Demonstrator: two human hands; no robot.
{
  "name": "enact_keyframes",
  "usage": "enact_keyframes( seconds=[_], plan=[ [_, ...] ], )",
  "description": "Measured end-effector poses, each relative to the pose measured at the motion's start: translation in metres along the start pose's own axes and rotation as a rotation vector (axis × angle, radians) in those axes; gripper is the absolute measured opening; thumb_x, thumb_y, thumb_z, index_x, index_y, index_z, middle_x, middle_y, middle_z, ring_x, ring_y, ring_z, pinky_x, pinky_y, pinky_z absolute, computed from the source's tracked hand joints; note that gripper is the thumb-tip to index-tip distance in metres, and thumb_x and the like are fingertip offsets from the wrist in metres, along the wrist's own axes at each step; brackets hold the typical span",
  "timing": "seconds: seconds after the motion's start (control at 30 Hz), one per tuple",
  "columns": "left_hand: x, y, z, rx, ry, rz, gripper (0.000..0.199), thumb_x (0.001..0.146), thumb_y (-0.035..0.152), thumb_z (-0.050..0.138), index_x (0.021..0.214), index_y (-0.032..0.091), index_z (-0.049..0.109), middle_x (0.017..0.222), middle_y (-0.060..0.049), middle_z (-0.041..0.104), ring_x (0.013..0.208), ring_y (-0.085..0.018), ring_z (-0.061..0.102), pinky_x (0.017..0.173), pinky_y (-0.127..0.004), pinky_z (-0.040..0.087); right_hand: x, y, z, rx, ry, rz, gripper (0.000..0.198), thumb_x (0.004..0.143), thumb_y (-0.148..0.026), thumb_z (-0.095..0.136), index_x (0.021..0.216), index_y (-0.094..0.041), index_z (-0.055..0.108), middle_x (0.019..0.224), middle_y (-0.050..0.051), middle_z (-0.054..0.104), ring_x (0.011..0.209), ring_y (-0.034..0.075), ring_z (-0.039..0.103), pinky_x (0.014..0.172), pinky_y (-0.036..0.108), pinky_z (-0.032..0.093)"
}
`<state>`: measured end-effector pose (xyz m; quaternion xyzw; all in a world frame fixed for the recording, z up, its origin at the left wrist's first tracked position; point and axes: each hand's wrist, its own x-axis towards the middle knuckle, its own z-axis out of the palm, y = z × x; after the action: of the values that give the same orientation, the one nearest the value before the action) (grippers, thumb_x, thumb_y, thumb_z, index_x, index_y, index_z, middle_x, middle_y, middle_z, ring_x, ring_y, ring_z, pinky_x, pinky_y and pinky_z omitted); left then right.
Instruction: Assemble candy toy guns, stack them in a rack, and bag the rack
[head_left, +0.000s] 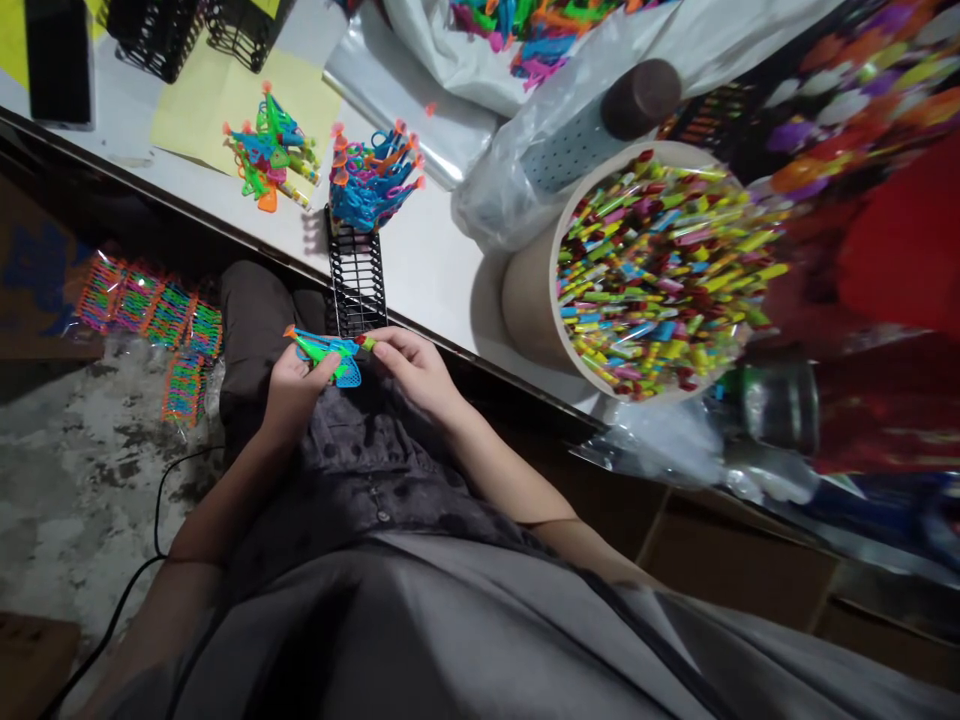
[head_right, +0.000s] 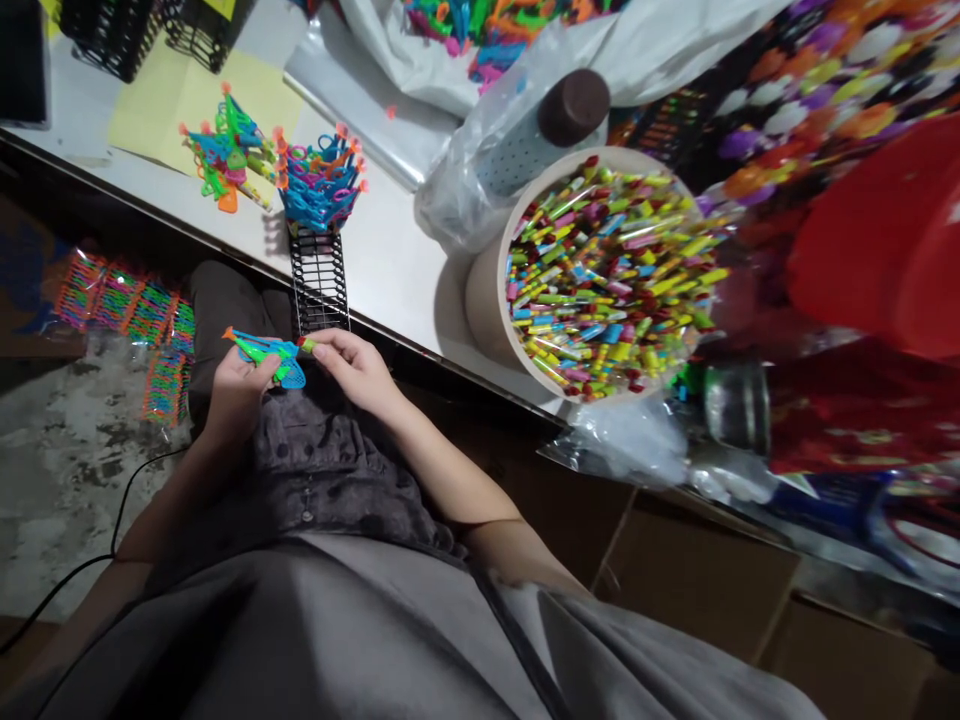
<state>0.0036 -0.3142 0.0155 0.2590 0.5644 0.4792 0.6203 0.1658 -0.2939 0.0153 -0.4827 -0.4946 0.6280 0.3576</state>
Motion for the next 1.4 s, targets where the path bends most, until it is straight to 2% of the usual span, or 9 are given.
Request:
enact_keyframes(
  seconds=[0.17, 0.33, 0.53, 0.67, 0.87, 1.0, 1.13, 1.27, 1.4],
  plan=[
    [0.003, 0.003, 0.001, 0.001, -0.011, 0.01, 0.036, 0.062, 0.033, 0.074, 0.089, 0.014, 0.059, 0.081, -0.004, 0.069, 0.071, -0.014, 0.065, 0.067, -0.026, 0.054, -0.002, 0.002, 0.001, -0.145, 0.009, -0.038, 0.046, 0.084, -0.06, 0.051, 0.101, -0.019, 0.065, 0.077, 0.002, 0.062, 0.064, 0.01, 0.053, 0.06, 0.024, 0.046],
    [0.005, 0.004, -0.001, 0.027, -0.024, 0.027, 0.034, 0.062, 0.031, 0.074, 0.087, 0.015, 0.058, 0.082, -0.004, 0.068, 0.071, -0.014, 0.064, 0.069, -0.027, 0.054, -0.003, 0.002, -0.001, -0.412, -0.003, -0.184, 0.043, 0.09, -0.053, 0.043, 0.102, -0.02, 0.068, 0.104, 0.007, 0.069, 0.094, 0.017, 0.064, 0.085, 0.031, 0.051],
    [0.012, -0.004, -0.007, 0.066, -0.084, 0.017, 0.033, 0.063, 0.034, 0.074, 0.084, 0.015, 0.055, 0.08, -0.003, 0.066, 0.07, -0.013, 0.062, 0.068, -0.027, 0.053, -0.003, -0.002, -0.006, -0.607, -0.163, -0.256, 0.036, 0.093, -0.04, 0.04, 0.104, -0.018, 0.067, 0.099, 0.007, 0.07, 0.089, 0.018, 0.065, 0.082, 0.031, 0.051],
    [0.016, -0.002, -0.012, 0.081, -0.112, 0.071, 0.039, 0.065, 0.041, 0.074, 0.088, 0.016, 0.055, 0.082, -0.003, 0.064, 0.072, -0.014, 0.062, 0.069, -0.027, 0.052, 0.004, -0.003, -0.002, -0.411, -0.155, -0.184, 0.038, 0.091, -0.049, 0.043, 0.104, -0.019, 0.063, 0.089, 0.005, 0.068, 0.079, 0.016, 0.063, 0.075, 0.029, 0.05],
    [0.02, 0.003, -0.021, -0.025, -0.187, 0.239, 0.044, 0.08, 0.055, 0.058, 0.105, 0.019, 0.055, 0.095, -0.006, 0.063, 0.095, -0.019, 0.063, 0.086, -0.032, 0.051, 0.03, 0.004, 0.024, 0.32, -0.149, 0.088, 0.046, 0.079, -0.065, 0.055, 0.091, -0.021, 0.049, 0.063, -0.004, 0.053, 0.053, 0.008, 0.049, 0.054, 0.021, 0.043],
    [0.025, -0.011, -0.026, -0.019, -0.148, 0.287, 0.038, 0.072, 0.041, 0.072, 0.096, 0.02, 0.053, 0.081, 0.0, 0.061, 0.071, -0.011, 0.061, 0.072, -0.025, 0.052, 0.041, 0.009, 0.052, 0.414, -0.179, 0.263, 0.044, 0.08, -0.063, 0.056, 0.085, -0.019, 0.048, 0.061, -0.005, 0.051, 0.052, 0.007, 0.049, 0.05, 0.018, 0.041],
    [0.025, -0.015, -0.037, -0.063, -0.071, 0.31, 0.029, 0.077, 0.037, 0.068, 0.087, 0.02, 0.047, 0.065, 0.006, 0.052, 0.046, -0.006, 0.049, 0.053, -0.022, 0.046, 0.047, 0.013, 0.074, 0.255, -0.249, 0.216, 0.044, 0.085, -0.062, 0.048, 0.082, -0.018, 0.048, 0.055, -0.005, 0.051, 0.05, 0.007, 0.048, 0.051, 0.018, 0.041],
    [0.028, -0.012, -0.057, -0.009, 0.101, 0.358, 0.032, 0.072, 0.036, 0.07, 0.086, 0.02, 0.046, 0.074, 0.003, 0.053, 0.062, -0.009, 0.056, 0.062, -0.023, 0.048, 0.072, 0.006, 0.08, -0.134, -0.317, 0.032, 0.041, 0.089, -0.057, 0.041, 0.079, -0.018, 0.049, 0.068, 0.0, 0.057, 0.065, 0.01, 0.054, 0.063, 0.021, 0.046],
    [0.036, -0.008, -0.08, 0.026, 0.217, 0.415, 0.028, 0.073, 0.031, 0.066, 0.089, 0.02, 0.047, 0.078, 0.001, 0.054, 0.075, -0.012, 0.058, 0.072, -0.024, 0.048, 0.131, -0.007, 0.078, -0.63, -0.165, -0.259, 0.029, 0.094, -0.04, 0.037, 0.09, -0.017, 0.055, 0.093, 0.008, 0.062, 0.092, 0.016, 0.056, 0.09, 0.03, 0.046]
  ],
)
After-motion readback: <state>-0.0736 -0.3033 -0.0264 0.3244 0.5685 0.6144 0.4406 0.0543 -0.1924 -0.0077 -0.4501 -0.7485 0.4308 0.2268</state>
